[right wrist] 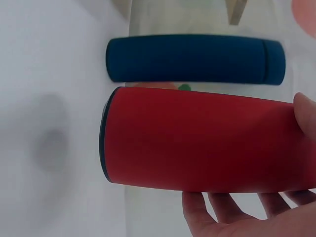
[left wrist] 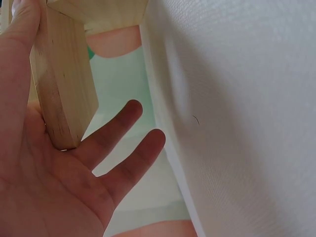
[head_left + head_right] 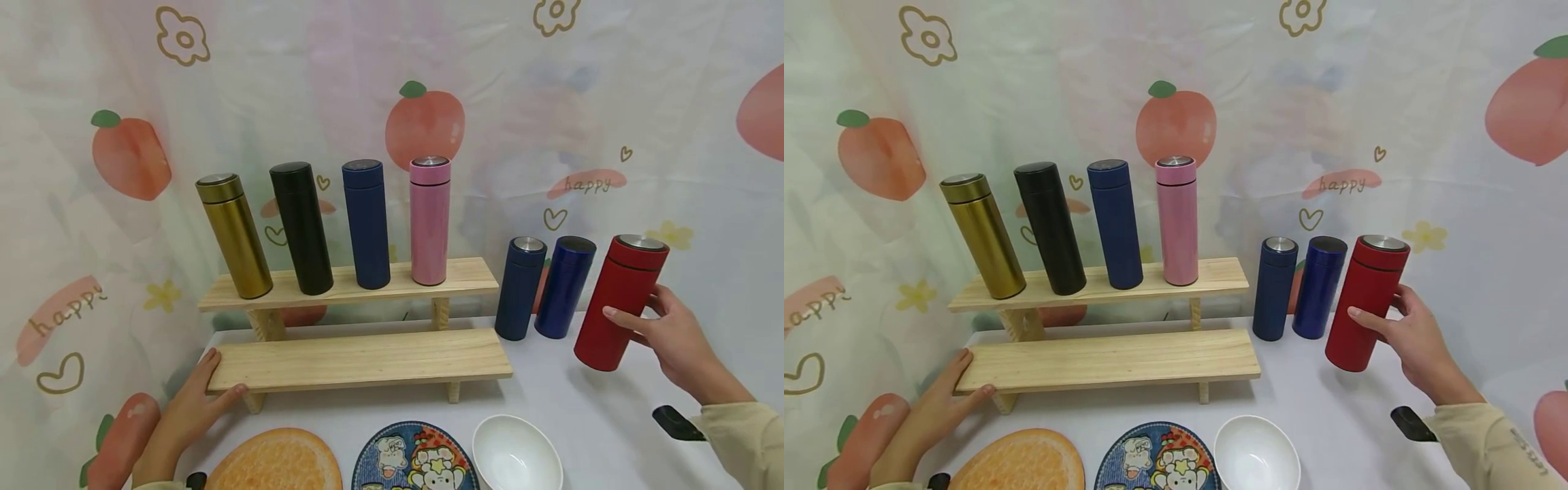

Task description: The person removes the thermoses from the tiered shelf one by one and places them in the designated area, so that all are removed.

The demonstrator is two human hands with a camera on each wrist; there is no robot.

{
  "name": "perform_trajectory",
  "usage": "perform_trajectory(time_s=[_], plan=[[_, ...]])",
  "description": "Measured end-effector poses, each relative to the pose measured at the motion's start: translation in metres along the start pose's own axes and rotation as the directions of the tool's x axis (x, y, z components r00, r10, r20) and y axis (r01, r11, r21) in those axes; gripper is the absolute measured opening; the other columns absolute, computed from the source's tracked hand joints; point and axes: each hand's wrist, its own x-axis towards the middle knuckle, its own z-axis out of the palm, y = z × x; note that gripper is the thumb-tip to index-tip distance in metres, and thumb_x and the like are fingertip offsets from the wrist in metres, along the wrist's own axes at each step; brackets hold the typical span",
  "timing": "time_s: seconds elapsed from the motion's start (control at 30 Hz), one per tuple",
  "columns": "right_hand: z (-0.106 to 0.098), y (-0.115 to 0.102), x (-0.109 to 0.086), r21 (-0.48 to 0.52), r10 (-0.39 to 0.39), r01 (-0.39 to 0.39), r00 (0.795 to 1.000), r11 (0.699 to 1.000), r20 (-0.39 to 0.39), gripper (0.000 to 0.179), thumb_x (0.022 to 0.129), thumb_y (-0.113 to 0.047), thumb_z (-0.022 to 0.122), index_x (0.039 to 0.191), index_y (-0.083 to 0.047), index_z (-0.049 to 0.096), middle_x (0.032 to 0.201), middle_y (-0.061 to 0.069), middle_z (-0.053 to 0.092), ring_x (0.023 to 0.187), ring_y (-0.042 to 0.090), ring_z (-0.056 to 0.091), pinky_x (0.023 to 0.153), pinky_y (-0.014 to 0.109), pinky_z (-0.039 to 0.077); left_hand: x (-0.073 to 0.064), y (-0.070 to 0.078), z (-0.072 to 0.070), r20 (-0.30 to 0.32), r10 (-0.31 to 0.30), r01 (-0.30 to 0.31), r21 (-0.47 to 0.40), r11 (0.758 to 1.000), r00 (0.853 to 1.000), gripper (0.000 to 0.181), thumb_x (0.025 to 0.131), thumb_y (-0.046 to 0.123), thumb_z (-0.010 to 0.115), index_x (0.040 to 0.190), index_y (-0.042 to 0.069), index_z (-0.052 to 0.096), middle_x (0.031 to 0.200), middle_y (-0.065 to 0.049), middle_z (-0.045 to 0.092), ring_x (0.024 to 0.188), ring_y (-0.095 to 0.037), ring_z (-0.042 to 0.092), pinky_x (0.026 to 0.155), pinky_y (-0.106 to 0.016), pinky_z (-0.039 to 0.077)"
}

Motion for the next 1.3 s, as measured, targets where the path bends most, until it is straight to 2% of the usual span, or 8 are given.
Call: perform_trajectory(time_s=[0.27, 0.57, 0.67, 0.8, 0.87, 0.97, 1.1, 1.3], plan=[[-0.012, 0.014, 0.014, -0.005, 0.055, -0.055, 0.998, 0.998, -0.026, 0.082, 0.107, -0.027, 0.070, 0.163, 0.001, 0.017, 0.132, 0.000, 0.045, 0.098, -0.003, 0.053, 0.076, 0.016, 0.057, 0.000, 0.000, 0.000, -0.005, 0.001, -0.001, 0.011, 1.000, 1.000, 0.103, 0.100, 0.047, 0.074, 0.165, -0.011, 0.021, 0.171, -0.034, 0.017, 0.152, -0.060, 0.023, 0.112, -0.076, 0.028], [-0.017, 0.028, 0.035, 0.105, 0.111, -0.108, 0.994, 0.989, -0.022, 0.089, 0.105, -0.025, 0.073, 0.167, -0.006, 0.013, 0.123, -0.012, 0.047, 0.095, -0.005, 0.056, 0.074, 0.016, 0.057, 0.000, 0.001, -0.002, 0.000, -0.007, 0.007, 0.014, 1.000, 1.000, 0.103, 0.100, 0.048, 0.074, 0.166, -0.011, 0.020, 0.172, -0.034, 0.016, 0.152, -0.060, 0.022, 0.112, -0.077, 0.028], [-0.016, 0.030, 0.045, 0.061, 0.137, -0.135, 0.990, 0.989, -0.034, 0.100, 0.105, -0.033, 0.073, 0.170, -0.003, 0.004, 0.136, 0.006, 0.046, 0.099, -0.001, 0.052, 0.096, 0.033, 0.059, 0.000, 0.000, -0.001, -0.006, -0.002, 0.002, 0.014, 1.000, 1.000, 0.103, 0.100, 0.047, 0.074, 0.166, -0.011, 0.020, 0.172, -0.034, 0.016, 0.152, -0.060, 0.022, 0.112, -0.077, 0.028], [-0.015, 0.033, 0.056, 0.029, 0.193, -0.192, 0.980, 0.981, -0.056, 0.104, 0.106, -0.041, 0.068, 0.171, -0.003, -0.004, 0.159, 0.030, 0.026, 0.114, 0.016, 0.049, 0.116, 0.060, 0.037, 0.001, -0.001, 0.000, -0.009, 0.001, -0.001, 0.012, 1.000, 1.000, 0.103, 0.100, 0.047, 0.075, 0.165, -0.011, 0.021, 0.171, -0.034, 0.017, 0.152, -0.060, 0.023, 0.112, -0.076, 0.028], [-0.014, 0.034, 0.061, 0.026, 0.205, -0.203, 0.976, 0.979, -0.072, 0.103, 0.107, -0.040, 0.067, 0.170, 0.000, -0.005, 0.165, 0.034, 0.020, 0.127, 0.033, 0.048, 0.117, 0.065, 0.033, 0.002, -0.001, 0.001, -0.005, -0.001, 0.001, 0.013, 1.000, 1.000, 0.103, 0.100, 0.047, 0.074, 0.165, -0.011, 0.021, 0.171, -0.034, 0.017, 0.153, -0.059, 0.023, 0.112, -0.076, 0.028], [-0.012, 0.037, 0.068, -0.003, 0.206, -0.208, 0.973, 0.978, -0.100, 0.099, 0.109, -0.037, 0.064, 0.168, 0.004, -0.005, 0.168, 0.038, 0.016, 0.141, 0.055, 0.034, 0.117, 0.068, 0.032, 0.002, 0.000, 0.001, 0.002, -0.008, 0.008, 0.011, 1.000, 1.000, 0.103, 0.100, 0.048, 0.074, 0.166, -0.011, 0.021, 0.171, -0.034, 0.017, 0.153, -0.060, 0.022, 0.113, -0.076, 0.028], [-0.008, 0.040, 0.076, -0.012, 0.213, -0.217, 0.968, 0.976, -0.135, 0.097, 0.108, -0.033, 0.063, 0.166, 0.007, -0.004, 0.167, 0.039, 0.018, 0.143, 0.059, 0.031, 0.116, 0.072, 0.032, 0.002, 0.000, 0.001, 0.006, -0.017, 0.017, 0.010, 1.000, 1.000, 0.103, 0.100, 0.048, 0.074, 0.166, -0.010, 0.020, 0.172, -0.033, 0.016, 0.153, -0.059, 0.022, 0.113, -0.076, 0.028], [-0.003, 0.045, 0.089, 0.055, 0.256, -0.251, 0.953, 0.966, -0.162, 0.098, 0.107, -0.032, 0.066, 0.168, 0.003, -0.002, 0.171, 0.035, 0.016, 0.148, 0.056, 0.031, 0.118, 0.070, 0.030, 0.002, 0.000, 0.000, 0.002, -0.015, 0.015, 0.015, 1.000, 1.000, 0.103, 0.100, 0.047, 0.074, 0.166, -0.010, 0.019, 0.172, -0.033, 0.016, 0.153, -0.060, 0.022, 0.112, -0.076, 0.028]])
